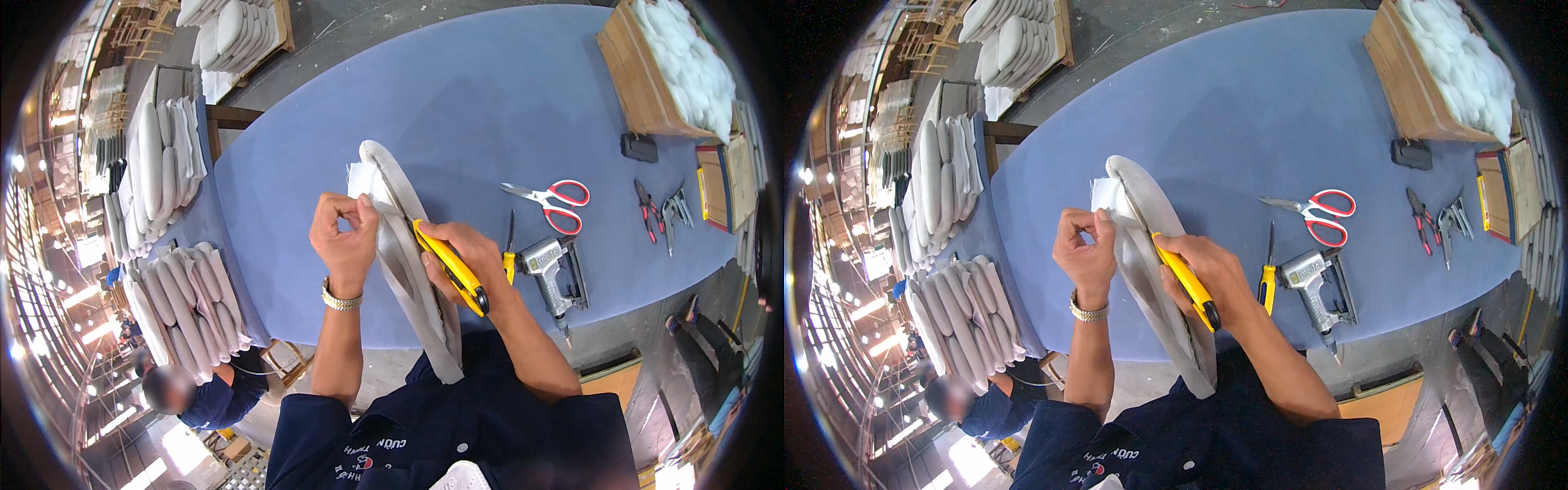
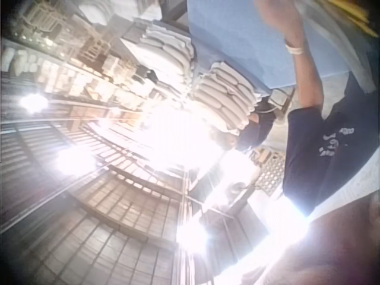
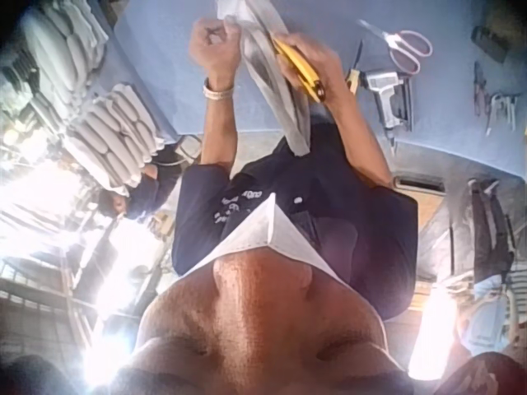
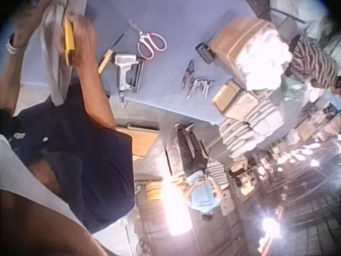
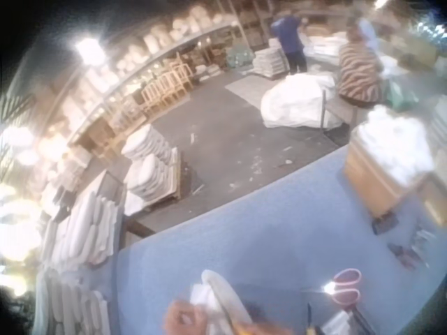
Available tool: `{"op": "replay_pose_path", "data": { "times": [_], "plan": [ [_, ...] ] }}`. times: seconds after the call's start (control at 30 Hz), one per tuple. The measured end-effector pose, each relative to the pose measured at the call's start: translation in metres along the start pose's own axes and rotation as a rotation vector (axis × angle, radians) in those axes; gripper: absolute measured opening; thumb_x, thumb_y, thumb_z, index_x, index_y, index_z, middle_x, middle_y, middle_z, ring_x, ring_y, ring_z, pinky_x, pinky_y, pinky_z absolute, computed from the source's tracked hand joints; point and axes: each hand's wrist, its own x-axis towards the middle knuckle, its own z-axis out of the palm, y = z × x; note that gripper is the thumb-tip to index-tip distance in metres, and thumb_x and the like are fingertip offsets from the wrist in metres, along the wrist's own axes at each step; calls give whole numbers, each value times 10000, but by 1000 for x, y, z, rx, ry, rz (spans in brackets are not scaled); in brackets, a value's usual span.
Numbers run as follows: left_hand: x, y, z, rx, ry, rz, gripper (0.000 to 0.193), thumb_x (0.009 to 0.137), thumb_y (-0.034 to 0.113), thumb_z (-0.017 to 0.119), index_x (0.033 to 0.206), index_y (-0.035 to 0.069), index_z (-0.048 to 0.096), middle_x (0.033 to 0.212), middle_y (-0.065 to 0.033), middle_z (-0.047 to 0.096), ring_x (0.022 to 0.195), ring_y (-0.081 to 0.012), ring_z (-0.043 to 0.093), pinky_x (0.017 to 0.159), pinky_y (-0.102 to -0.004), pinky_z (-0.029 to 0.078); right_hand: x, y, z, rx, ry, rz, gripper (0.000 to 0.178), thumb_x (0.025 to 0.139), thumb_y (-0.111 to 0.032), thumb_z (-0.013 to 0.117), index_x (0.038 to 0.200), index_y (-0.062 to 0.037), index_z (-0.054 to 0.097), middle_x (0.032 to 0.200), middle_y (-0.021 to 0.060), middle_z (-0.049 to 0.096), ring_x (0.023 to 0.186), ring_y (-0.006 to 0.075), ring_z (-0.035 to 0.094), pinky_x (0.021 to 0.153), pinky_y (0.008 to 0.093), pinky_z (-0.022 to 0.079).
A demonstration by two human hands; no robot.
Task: The person staples a white cushion cover, trims excess fabric with a utility knife, and folds the cushion. They then place the finished cushion on a stack of similar cushions.
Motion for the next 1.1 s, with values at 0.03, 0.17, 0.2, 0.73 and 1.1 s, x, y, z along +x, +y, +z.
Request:
{"op": "replay_pose_path", "data": {
  "times": [0.03, 0.17, 0.2, 0.73, 1.1],
  "plan": [
    [1, 0, -3, 19, -3, -1, 213, 863, -12, 759, 777, 42, 572, 719, -30, 565, 579, -103, 513, 562, -271, 433, -1, 0, 1, 16, 12, -2, 313, 892, -86, 714, 1197, -30, 668, 1041, 175, 726, 927, 351, 714, 833, 396, 576],
    [11, -2, -5, 38, -83, -39, 236, 873, 116, 824, 814, 27, 613, 710, -48, 579, 590, -125, 544, 568, -285, 448, -3, 0, 3, 35, 46, -34, 328, 898, -95, 716, 1216, -39, 663, 1034, 164, 726, 886, 329, 718, 787, 380, 574],
    [14, 0, -6, 70, -151, -95, 269, 879, 160, 830, 812, 22, 609, 717, -46, 587, 602, -130, 553, 585, -288, 464, -3, -1, 2, 30, 50, -48, 333, 900, -96, 717, 1224, -42, 661, 1029, 157, 727, 865, 316, 720, 763, 369, 574],
    [-5, -1, 10, -39, -238, -46, 206, 984, 173, 738, 879, 33, 629, 883, -51, 723, 710, -121, 595, 667, -285, 492, -4, 11, 1, 121, 144, -26, 347, 965, -158, 717, 1284, -44, 647, 1132, 143, 742, 949, 226, 743, 827, 326, 575],
    [-2, -29, 2, -485, -380, -551, 231, 1054, 239, 659, 922, 56, 610, 885, -29, 712, 716, -35, 505, 649, -220, 426, 17, 13, 4, 134, 59, -7, 362, 939, -173, 719, 1282, -72, 657, 1106, 134, 732, 954, 308, 721, 847, 365, 578]
  ]
}}
